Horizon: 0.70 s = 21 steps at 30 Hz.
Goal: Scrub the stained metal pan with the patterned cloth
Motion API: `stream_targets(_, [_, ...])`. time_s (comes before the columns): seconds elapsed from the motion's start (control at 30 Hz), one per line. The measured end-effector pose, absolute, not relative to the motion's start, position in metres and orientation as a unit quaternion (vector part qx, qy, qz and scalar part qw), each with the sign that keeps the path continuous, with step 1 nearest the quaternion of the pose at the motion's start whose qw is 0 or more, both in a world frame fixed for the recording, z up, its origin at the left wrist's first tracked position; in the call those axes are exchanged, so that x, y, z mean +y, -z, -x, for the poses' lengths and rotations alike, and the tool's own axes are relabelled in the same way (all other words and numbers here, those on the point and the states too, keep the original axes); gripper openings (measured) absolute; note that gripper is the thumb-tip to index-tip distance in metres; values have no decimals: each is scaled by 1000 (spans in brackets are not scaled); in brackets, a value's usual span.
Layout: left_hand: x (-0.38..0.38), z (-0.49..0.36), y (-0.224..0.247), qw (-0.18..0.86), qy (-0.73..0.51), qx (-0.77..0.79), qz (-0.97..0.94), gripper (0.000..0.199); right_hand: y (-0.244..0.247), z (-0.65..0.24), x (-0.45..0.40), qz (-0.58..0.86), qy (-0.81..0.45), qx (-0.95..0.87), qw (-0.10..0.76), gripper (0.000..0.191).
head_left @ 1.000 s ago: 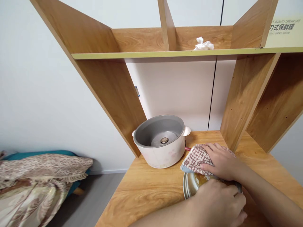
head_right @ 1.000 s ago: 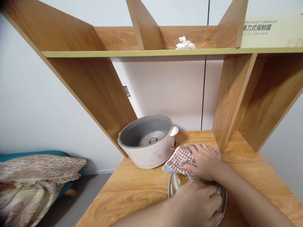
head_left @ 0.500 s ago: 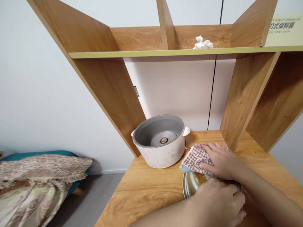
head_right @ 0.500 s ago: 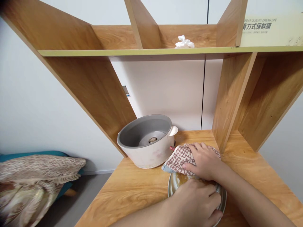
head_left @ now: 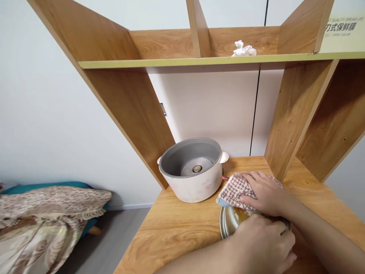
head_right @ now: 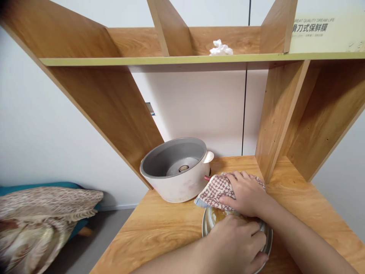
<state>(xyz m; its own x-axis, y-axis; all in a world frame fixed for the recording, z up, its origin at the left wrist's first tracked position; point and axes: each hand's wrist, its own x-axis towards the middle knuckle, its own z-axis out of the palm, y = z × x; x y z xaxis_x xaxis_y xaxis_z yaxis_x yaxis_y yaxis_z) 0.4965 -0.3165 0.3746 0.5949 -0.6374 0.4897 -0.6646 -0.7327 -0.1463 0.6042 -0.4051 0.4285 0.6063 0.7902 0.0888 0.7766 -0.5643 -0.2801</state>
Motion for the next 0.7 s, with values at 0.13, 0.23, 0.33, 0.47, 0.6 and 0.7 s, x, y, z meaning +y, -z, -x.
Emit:
stream_targets(0.13, [-317,-496,-376,31,-266,-365,-892,36,-429,-604,-405,883,-22,-445,148,70])
stream_targets(0.23, [-317,-497,-374,28,-267,-364,-892,36,-431,-603,-405,885,-26,-440,147,71])
stream_targets(0.33, [-318,-497,-372,22,-265,-367,-891,35,-431,-603,-405,886,-29,-438,146,72])
stream_targets(0.47, [-318,-497,-369,26,-288,-365,-885,35,-426,-604,-405,885,-12,-445,139,69])
stream_targets(0.6, [-317,-497,-369,26,-280,-359,-890,34,-419,-602,-402,894,14,-428,132,70])
stream_targets(0.7, [-317,-497,-372,17,-262,-357,-897,35,-418,-599,-400,892,28,-431,133,70])
